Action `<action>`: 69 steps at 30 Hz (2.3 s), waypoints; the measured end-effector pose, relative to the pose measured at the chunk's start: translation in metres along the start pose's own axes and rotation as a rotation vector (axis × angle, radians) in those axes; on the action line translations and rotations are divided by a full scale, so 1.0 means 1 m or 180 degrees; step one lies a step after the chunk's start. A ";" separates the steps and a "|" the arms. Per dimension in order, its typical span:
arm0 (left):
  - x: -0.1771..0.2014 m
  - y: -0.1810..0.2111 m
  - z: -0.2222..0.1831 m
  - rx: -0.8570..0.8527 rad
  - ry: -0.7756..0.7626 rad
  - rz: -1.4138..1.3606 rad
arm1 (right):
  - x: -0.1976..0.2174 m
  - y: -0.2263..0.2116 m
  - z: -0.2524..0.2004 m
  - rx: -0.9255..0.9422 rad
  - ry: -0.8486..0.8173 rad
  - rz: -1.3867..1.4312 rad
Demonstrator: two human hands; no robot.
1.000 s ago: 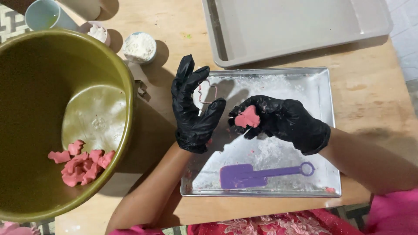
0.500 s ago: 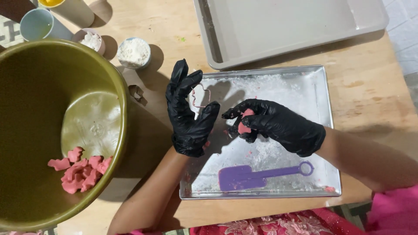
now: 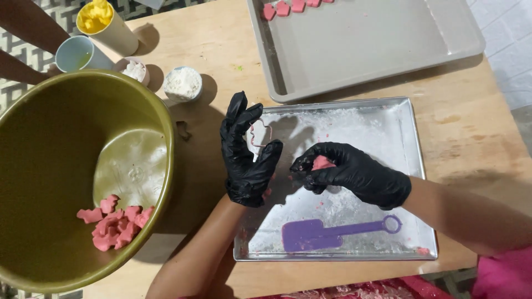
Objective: Cutting shapes out of pink dough using a cookie cutter and a small spatula on a floured surface.
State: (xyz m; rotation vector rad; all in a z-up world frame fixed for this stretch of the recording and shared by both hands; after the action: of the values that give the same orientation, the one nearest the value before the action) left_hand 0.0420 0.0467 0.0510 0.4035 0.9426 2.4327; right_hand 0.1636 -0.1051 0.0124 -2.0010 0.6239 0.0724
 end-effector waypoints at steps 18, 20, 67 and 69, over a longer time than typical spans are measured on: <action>-0.003 0.001 0.001 -0.0049 0.0042 0.0091 | 0.073 -0.018 0.042 0.0838 0.0282 -0.0978; -0.003 0.000 0.001 -0.0062 0.0026 0.0111 | 0.070 -0.015 0.037 0.0939 0.0219 -0.1060; 0.000 -0.011 0.001 -0.0031 -0.0119 0.0237 | 0.026 -0.016 -0.001 0.2057 0.0188 -0.1740; 0.001 -0.011 0.001 -0.0049 -0.0136 0.0259 | 0.025 -0.027 -0.004 0.2214 0.0176 -0.1869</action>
State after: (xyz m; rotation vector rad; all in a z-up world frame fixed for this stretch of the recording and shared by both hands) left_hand 0.0458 0.0549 0.0444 0.4953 0.9053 2.4926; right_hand 0.1968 -0.1079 0.0287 -1.4303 0.0452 -0.4921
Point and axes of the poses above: each hand's wrist, its own z-axis towards the middle knuckle, its own x-axis out of the back of the hand, y = z × x, the point moved 7 cm from there along z, towards the middle knuckle, and after that the axes turned 13 degrees about -x, right-handed, at the moved point
